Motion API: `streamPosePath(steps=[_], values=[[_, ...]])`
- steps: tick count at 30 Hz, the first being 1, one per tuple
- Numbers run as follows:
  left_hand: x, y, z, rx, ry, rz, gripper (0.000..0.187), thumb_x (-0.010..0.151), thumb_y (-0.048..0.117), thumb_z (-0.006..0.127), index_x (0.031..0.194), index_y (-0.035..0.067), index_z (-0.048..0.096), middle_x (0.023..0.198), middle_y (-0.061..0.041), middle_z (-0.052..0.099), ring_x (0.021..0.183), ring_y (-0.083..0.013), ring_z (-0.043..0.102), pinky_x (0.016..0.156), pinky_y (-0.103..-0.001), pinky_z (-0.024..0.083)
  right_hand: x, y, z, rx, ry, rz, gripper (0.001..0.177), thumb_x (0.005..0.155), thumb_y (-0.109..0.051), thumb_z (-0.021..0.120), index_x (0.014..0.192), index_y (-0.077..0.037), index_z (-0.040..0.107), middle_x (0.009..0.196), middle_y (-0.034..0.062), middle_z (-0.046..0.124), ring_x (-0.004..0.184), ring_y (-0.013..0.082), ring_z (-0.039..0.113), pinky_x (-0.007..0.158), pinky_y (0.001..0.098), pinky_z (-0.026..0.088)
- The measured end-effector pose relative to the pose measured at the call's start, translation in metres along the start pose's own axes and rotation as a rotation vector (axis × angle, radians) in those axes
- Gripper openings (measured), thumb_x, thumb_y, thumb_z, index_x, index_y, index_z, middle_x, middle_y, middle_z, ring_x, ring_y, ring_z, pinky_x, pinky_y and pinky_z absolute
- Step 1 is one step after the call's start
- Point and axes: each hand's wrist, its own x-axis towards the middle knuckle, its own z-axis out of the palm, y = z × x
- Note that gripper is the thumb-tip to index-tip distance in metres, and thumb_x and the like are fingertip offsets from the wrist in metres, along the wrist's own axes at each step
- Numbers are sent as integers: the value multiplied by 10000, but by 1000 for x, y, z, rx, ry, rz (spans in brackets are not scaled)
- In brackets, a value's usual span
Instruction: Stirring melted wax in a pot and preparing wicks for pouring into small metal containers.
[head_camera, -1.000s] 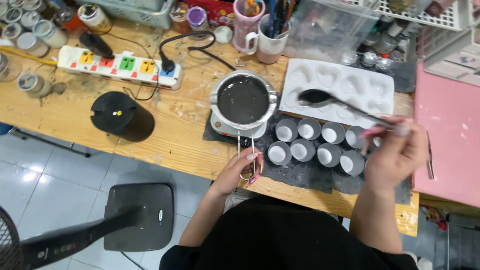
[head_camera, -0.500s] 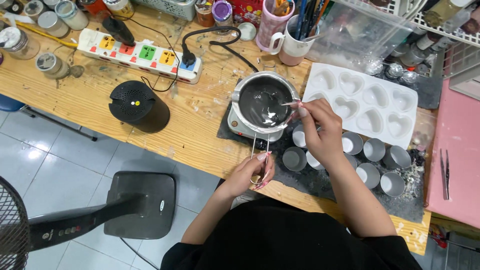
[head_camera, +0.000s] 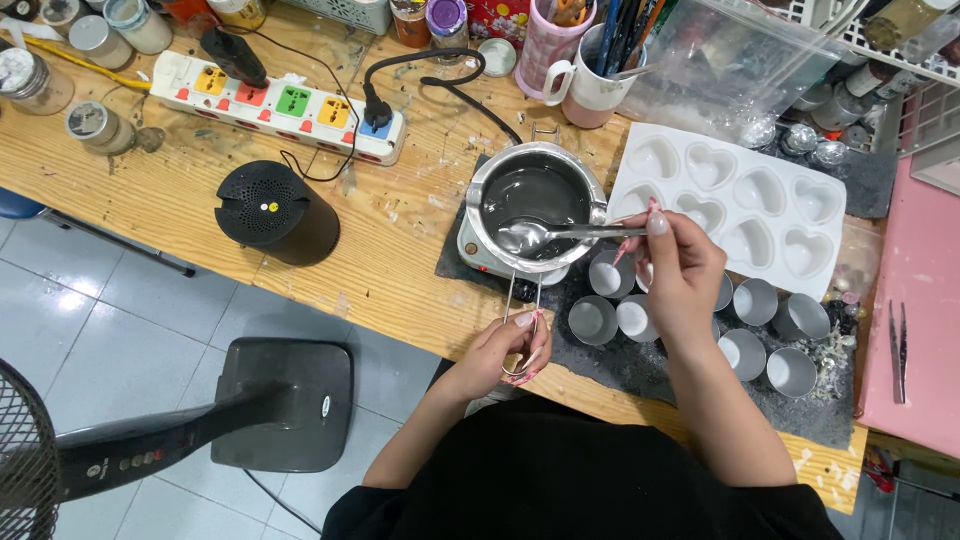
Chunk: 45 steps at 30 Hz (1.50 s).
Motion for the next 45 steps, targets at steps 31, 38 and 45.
streamPosePath(steps=[31,38,45], values=[[-1,2,4,86,13,1,416,1136,333,284,862,84,474,697,-39,524,624,-94,466,574,-236,365,-14,18,6,248,32,33,292,1130,-207,532,1070,53,652,808,96,639,596,122,577,500,255,446],[-1,4,3,81,13,-10,407,1134,321,290,863,82,477,692,-43,527,612,-90,452,567,-235,366,-16,3,4,110,48,-85,282,1151,-188,517,1101,52,656,851,93,657,652,125,576,542,251,446],[-2,8,6,83,42,-43,383,1121,301,301,878,75,492,691,-42,534,612,-92,471,565,-236,376,-1,-39,-12,-779,-130,-799,72,1018,37,672,1074,-3,691,958,105,721,875,242,619,762,336,509]])
